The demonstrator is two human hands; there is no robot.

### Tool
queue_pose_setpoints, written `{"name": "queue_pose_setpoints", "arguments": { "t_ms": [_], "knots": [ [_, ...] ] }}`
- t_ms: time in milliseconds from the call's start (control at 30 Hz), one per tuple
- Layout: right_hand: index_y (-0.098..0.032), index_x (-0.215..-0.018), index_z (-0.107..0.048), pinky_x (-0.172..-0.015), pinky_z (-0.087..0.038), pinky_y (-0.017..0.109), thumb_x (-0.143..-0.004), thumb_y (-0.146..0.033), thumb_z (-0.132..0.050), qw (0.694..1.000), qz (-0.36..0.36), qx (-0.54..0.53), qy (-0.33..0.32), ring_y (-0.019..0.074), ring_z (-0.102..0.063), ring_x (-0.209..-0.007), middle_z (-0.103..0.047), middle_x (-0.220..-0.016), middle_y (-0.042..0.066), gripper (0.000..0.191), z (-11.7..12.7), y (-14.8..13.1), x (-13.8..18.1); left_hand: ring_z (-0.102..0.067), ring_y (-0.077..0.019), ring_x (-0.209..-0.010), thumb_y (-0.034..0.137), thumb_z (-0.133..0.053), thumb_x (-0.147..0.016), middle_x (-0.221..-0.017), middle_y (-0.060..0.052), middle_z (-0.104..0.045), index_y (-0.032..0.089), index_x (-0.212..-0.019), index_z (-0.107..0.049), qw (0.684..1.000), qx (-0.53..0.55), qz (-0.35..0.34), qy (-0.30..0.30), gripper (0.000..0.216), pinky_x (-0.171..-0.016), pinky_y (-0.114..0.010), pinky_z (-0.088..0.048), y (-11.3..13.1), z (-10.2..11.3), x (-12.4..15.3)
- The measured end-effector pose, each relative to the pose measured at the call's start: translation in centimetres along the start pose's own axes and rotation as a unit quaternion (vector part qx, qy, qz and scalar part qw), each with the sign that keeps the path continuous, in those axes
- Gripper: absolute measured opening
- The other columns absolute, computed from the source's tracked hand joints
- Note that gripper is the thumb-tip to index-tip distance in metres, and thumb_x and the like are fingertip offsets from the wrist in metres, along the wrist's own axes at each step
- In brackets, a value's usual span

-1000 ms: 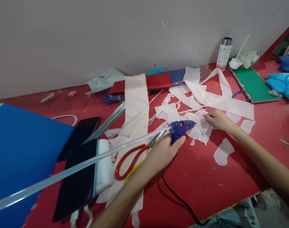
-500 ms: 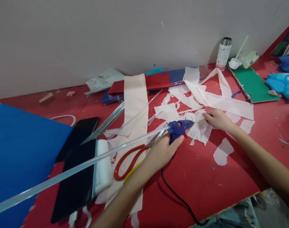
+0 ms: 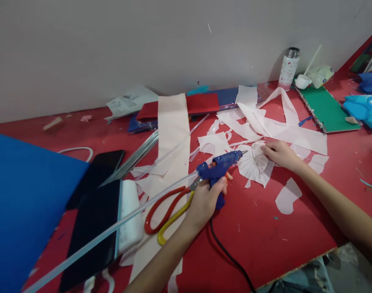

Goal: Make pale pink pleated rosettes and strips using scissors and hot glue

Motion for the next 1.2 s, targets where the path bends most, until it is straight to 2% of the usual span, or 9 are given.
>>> {"name": "queue_pose_setpoints", "arguments": {
  "t_ms": [133, 433, 667, 867, 1067, 1200],
  "knots": [
    [-0.019, -0.05, -0.031, -0.048, -0.025, 0.024, -0.083, -0.029, -0.04, 1.0, 0.01, -0.024, 0.016, 0.0077, -0.032, -0.045, -0.035, -0.046, -0.005, 0.036, 0.0, 0.1, 0.4, -0.046, -0.0126, -0.054, 0.048, -0.041, -0.081, -0.055, 0.001, -0.047, 0.018, -0.06, -0.049, 0.999, 0.053, 0.007, 0.006, 0.037, -0.056, -0.026, -0.04, -1.0, -0.1, 0.2],
    [-0.02, -0.052, -0.035, -0.053, -0.031, 0.024, -0.085, -0.029, -0.039, 0.999, 0.034, -0.019, 0.035, 0.0099, -0.041, -0.049, -0.046, -0.051, -0.002, 0.035, -0.2, 0.3, 1.1, -0.044, -0.0121, -0.05, 0.046, -0.038, -0.082, -0.053, 0.003, -0.045, 0.019, -0.064, -0.047, 1.0, 0.016, 0.014, 0.022, 0.033, -0.052, -0.026, -0.037, -0.4, -0.3, 1.1],
    [-0.02, -0.053, -0.028, -0.052, -0.028, 0.025, -0.086, -0.029, -0.039, 0.998, 0.044, 0.01, 0.048, 0.01, -0.035, -0.049, -0.037, -0.051, -0.003, 0.035, -0.4, 0.2, 1.1, -0.044, -0.0122, -0.049, 0.047, -0.041, -0.078, -0.052, 0.002, -0.047, 0.019, -0.062, -0.048, 0.999, -0.008, 0.029, 0.035, 0.032, -0.05, -0.026, -0.037, 0.1, -0.3, 1.2],
    [-0.02, -0.055, -0.027, -0.052, -0.027, 0.025, -0.086, -0.029, -0.039, 0.997, 0.055, 0.013, 0.051, 0.0099, -0.035, -0.05, -0.037, -0.052, -0.003, 0.035, -0.5, 0.3, 1.2, -0.044, -0.0122, -0.05, 0.044, -0.04, -0.078, -0.052, 0.002, -0.046, 0.02, -0.061, -0.046, 0.999, -0.004, 0.029, 0.033, 0.03, -0.051, -0.026, -0.037, 0.5, -0.3, 1.1],
    [-0.02, -0.057, -0.036, -0.052, -0.029, 0.024, -0.083, -0.027, -0.042, 0.997, 0.051, 0.02, 0.054, 0.0104, -0.038, -0.051, -0.044, -0.055, -0.002, 0.028, -0.5, 0.3, 1.2, -0.045, -0.0122, -0.05, 0.045, -0.039, -0.078, -0.051, 0.002, -0.047, 0.02, -0.055, -0.043, 0.999, -0.019, 0.025, 0.035, 0.035, -0.052, -0.026, -0.037, 0.1, -0.3, 1.2],
    [-0.02, -0.061, -0.043, -0.054, -0.032, 0.024, -0.083, -0.027, -0.043, 0.997, 0.055, 0.019, 0.048, 0.0114, -0.043, -0.054, -0.051, -0.059, 0.0, 0.024, -0.6, 0.4, 1.2, -0.043, -0.0123, -0.05, 0.045, -0.039, -0.079, -0.052, 0.002, -0.047, 0.02, -0.06, -0.046, 0.999, -0.016, 0.025, 0.037, 0.032, -0.052, -0.026, -0.037, 0.2, -0.3, 1.2]
  ]
}}
Point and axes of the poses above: each hand's wrist, its own x-axis away from the middle knuckle, its own z-axis out of the back of the hand, y = z × x, the point moved 1 cm from there along -x, towards the middle knuckle
